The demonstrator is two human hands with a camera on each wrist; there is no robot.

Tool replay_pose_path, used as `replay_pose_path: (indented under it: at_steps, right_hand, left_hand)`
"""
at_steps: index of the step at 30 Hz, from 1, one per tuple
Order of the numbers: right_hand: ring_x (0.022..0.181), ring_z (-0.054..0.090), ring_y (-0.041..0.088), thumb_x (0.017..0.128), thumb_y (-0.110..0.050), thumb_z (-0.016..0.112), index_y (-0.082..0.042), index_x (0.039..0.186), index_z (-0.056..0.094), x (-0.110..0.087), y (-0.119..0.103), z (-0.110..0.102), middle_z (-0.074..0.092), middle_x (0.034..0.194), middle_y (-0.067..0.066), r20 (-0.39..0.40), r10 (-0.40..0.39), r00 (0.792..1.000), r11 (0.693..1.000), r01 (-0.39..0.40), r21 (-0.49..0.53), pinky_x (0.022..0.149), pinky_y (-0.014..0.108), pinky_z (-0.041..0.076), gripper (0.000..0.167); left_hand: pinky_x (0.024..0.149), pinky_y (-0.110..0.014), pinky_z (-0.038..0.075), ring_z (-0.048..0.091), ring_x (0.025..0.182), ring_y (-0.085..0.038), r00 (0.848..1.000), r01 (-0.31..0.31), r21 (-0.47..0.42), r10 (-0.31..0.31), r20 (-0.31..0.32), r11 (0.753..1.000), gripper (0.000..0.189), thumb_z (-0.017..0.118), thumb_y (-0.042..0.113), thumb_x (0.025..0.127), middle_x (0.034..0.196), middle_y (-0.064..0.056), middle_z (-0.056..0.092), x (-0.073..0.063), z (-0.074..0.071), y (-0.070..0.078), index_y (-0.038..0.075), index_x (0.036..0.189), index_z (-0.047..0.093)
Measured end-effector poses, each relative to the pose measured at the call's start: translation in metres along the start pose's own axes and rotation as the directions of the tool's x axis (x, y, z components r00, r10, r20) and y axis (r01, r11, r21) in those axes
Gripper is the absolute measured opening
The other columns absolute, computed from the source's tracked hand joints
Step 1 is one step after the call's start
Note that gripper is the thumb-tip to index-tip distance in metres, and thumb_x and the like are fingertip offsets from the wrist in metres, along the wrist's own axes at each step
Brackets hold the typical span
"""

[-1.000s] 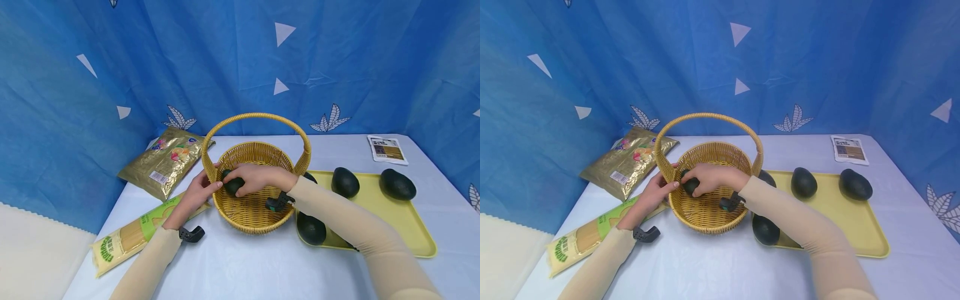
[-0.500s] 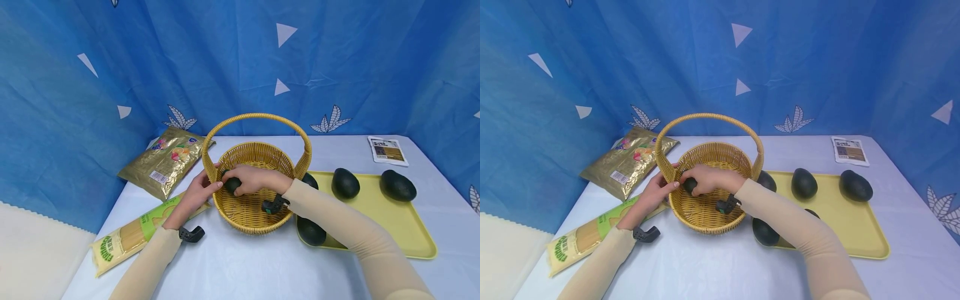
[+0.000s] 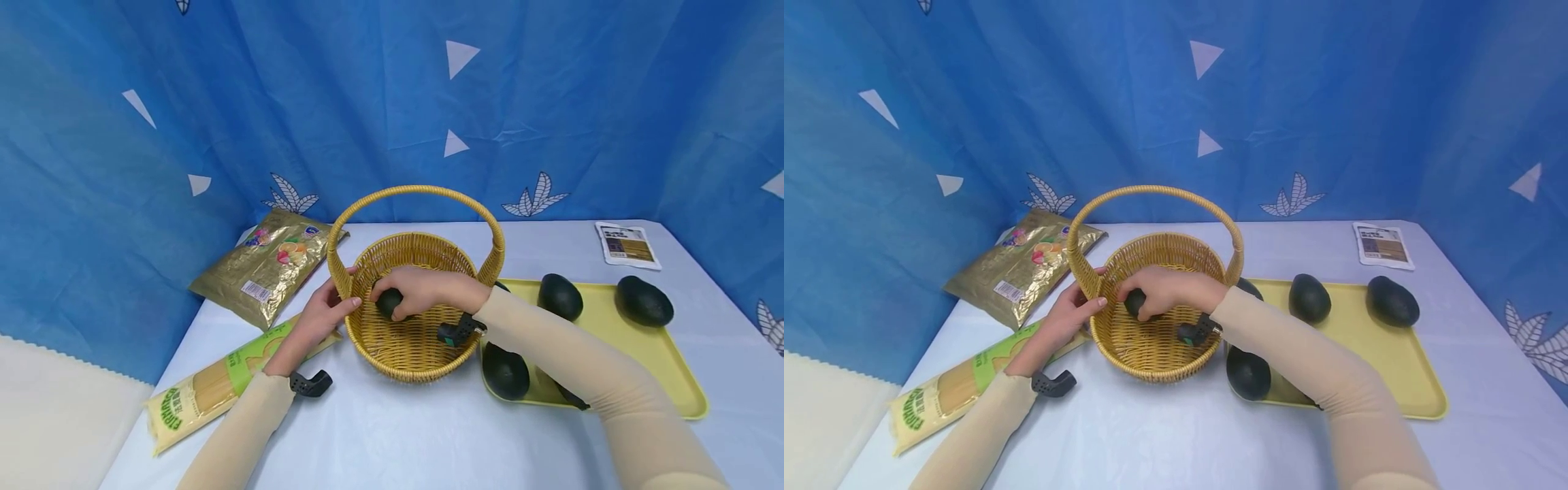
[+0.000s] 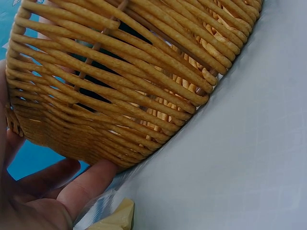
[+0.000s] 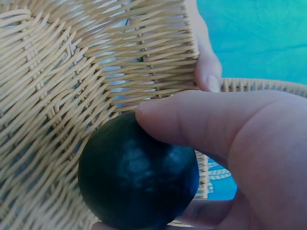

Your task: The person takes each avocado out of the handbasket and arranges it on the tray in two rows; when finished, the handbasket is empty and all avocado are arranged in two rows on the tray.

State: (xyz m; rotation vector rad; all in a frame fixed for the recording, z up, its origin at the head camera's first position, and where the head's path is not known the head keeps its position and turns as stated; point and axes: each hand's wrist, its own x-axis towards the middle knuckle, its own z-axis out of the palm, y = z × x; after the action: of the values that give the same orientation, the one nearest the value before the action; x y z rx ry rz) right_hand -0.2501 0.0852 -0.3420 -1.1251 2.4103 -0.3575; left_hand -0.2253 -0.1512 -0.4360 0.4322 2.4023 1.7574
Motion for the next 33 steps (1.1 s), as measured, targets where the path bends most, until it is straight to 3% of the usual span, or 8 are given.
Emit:
replay_pose_path:
  at_steps: [19,33]
  right_hand:
    - [0.110,0.056,0.025,0.091,-0.018,0.073,-0.021,0.137,0.064,-0.069,-0.004,-0.021,0.061,0.132,0.010,-0.032,0.033,0.999,0.999,-0.034,-0.032,0.086,0.037,0.051,0.046]
    - [0.104,0.056,0.021,0.089,-0.012,0.070,-0.019,0.132,0.066,-0.119,0.006,-0.026,0.063,0.128,0.008,-0.063,-0.013,0.998,0.999,0.016,0.048,0.078,0.029,0.052,0.043]
  left_hand:
    - [0.105,-0.045,0.049,0.055,0.134,-0.038,1.000,0.009,-0.014,-0.009,0.004,1.000,0.061,0.062,0.017,0.100,0.152,-0.018,0.050,-0.001,0.000,0.003,0.019,0.157,0.040]
    - [0.111,-0.052,0.044,0.053,0.136,-0.037,1.000,0.023,-0.007,-0.023,-0.002,1.000,0.061,0.063,0.018,0.101,0.154,-0.016,0.049,0.001,0.000,0.000,0.021,0.157,0.039]
